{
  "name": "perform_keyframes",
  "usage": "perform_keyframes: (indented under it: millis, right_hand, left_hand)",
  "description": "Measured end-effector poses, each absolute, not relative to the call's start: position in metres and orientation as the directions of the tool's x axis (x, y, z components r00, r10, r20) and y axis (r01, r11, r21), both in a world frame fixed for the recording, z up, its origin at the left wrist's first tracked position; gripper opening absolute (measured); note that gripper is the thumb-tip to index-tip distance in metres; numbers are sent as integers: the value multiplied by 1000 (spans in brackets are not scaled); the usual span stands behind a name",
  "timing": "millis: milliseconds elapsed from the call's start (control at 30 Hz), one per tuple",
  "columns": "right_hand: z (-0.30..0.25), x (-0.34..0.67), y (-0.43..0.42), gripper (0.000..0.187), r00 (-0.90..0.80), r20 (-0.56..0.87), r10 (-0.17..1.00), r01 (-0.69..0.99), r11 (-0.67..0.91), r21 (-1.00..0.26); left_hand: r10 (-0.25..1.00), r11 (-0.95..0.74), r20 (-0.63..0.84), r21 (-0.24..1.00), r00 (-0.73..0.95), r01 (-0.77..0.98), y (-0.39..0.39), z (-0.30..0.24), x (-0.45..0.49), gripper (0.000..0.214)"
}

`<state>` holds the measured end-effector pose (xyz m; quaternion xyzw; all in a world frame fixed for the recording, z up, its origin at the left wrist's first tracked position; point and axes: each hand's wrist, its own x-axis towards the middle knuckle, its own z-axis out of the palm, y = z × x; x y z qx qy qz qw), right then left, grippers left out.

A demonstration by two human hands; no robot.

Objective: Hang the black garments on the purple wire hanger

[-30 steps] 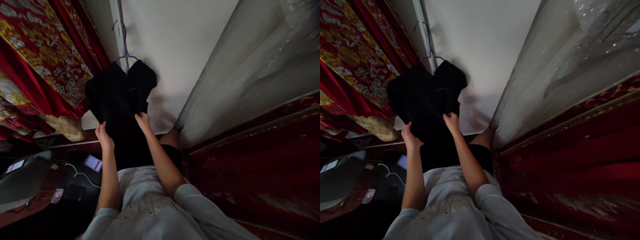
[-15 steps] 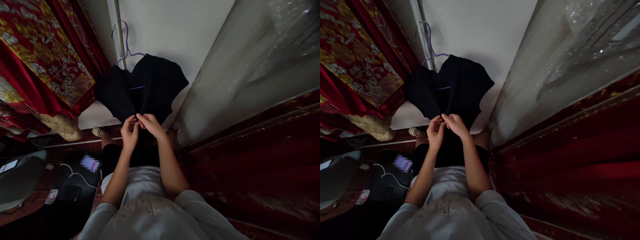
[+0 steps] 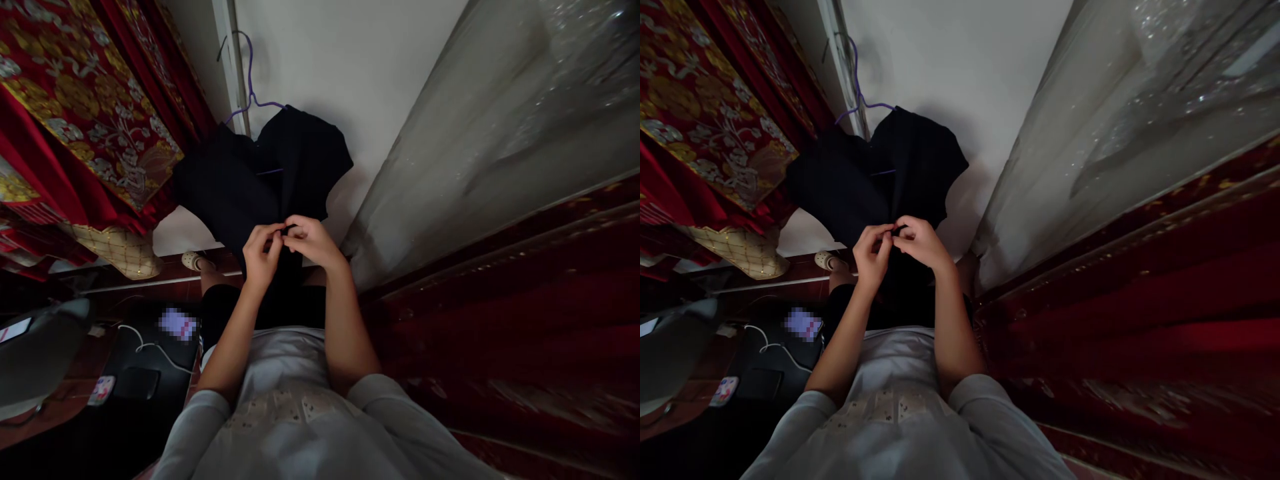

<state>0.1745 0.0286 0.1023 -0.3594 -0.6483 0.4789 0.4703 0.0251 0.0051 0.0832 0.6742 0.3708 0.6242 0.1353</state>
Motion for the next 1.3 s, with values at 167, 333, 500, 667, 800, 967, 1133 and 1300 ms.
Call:
perform_keyframes:
  millis: [167, 333, 500, 667, 800, 967, 1133, 1300]
  right_hand:
    - [100, 165, 28, 20, -139, 318, 938, 135, 336, -932]
    - [85, 156, 35, 14, -37, 367, 930, 128, 369, -921]
    - [83, 157, 40, 23, -11, 429, 903, 127, 427, -895]
    - [89, 154, 37, 26, 0, 373, 928, 139, 369, -919]
    - [89, 155, 28, 24, -137, 379, 915, 153, 398, -905]
    - [98, 170, 31, 21, -319, 338, 885, 233, 419, -878]
    - [156, 174, 12, 17, -192, 544, 817, 27, 559, -829]
    - [219, 164, -90, 15, -270, 843, 466, -446, 715, -538]
  left_hand:
    - [688, -659, 725, 643, -33, 390, 15, 81, 19, 22]
    - [715, -676, 693, 653, 90, 341, 25, 79, 10, 19]
    - [656, -734, 699, 503, 284, 456, 41, 100, 0, 14]
    - [624, -756, 652, 365, 431, 543, 77, 122, -15, 13]
    - [536, -804, 739, 299, 408, 514, 143, 164, -40, 17]
    - [508, -823, 787, 325, 350, 466, 208, 223, -56, 15]
    - [504, -832, 777, 321, 377, 451, 186, 240, -52, 12]
    - [486, -835, 767, 265, 419, 483, 164, 236, -56, 31]
